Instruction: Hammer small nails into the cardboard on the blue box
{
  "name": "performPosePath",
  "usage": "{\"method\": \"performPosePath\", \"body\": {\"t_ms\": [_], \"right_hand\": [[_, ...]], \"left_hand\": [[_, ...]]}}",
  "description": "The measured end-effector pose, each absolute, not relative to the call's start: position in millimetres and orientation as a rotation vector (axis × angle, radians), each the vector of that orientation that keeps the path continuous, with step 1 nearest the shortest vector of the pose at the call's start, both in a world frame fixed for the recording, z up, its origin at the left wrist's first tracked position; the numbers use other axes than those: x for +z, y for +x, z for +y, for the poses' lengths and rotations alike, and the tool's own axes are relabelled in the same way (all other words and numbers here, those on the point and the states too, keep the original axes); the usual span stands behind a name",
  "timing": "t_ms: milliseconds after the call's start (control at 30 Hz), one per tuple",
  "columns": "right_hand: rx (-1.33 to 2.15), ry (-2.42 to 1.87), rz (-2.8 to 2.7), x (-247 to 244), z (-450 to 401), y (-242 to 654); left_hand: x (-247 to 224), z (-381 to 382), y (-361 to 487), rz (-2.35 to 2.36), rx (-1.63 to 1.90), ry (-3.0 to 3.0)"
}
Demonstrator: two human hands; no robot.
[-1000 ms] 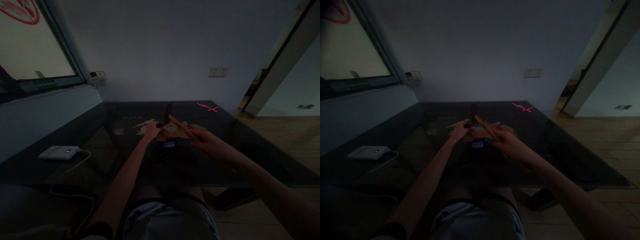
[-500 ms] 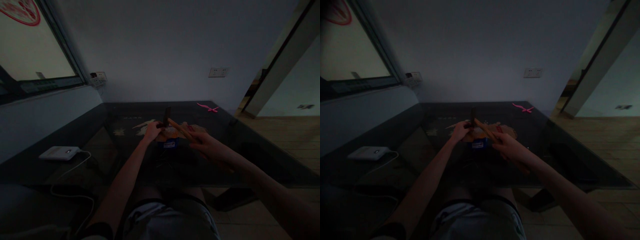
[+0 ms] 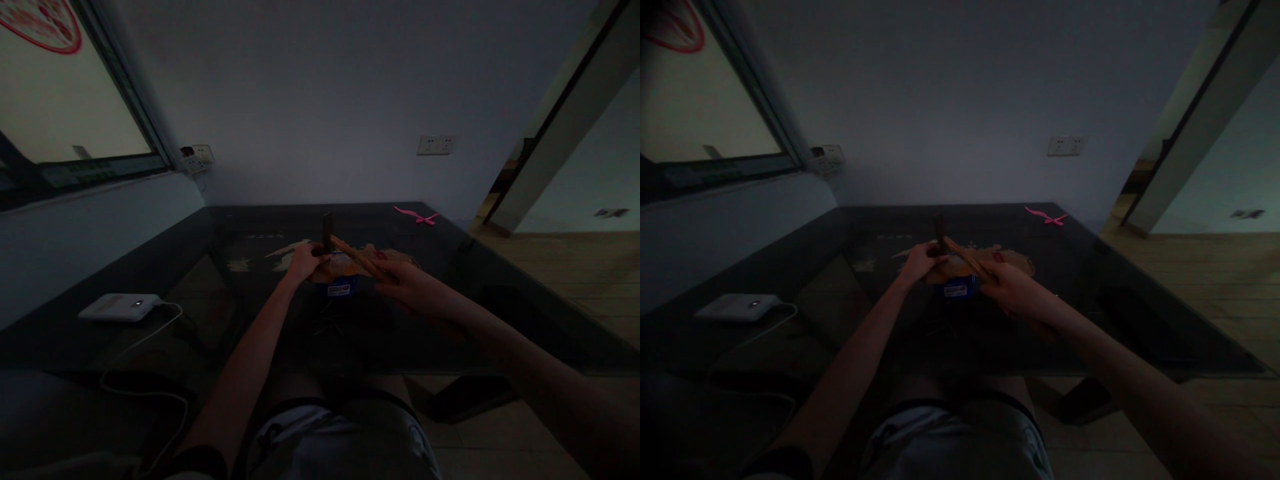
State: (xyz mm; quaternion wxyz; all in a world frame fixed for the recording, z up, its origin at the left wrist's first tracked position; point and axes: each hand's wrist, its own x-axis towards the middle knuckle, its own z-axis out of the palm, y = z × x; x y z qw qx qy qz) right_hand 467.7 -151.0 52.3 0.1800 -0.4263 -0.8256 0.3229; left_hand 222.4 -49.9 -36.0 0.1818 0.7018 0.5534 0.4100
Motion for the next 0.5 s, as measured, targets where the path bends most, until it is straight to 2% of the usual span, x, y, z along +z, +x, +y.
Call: {"method": "performPosePath", "body": {"t_ms": [233,500], "right_hand": [[0.617,-1.204,-2.399,58.3,-151.6,465.5],[0.614,-1.162,-2.400,56.4,-153.1,466.3]], "left_hand": [[-37.1,-49.5,223.5,1.515,1.154,1.962],[-37.2,-49.6,222.6,1.552,1.150,1.980]]}}
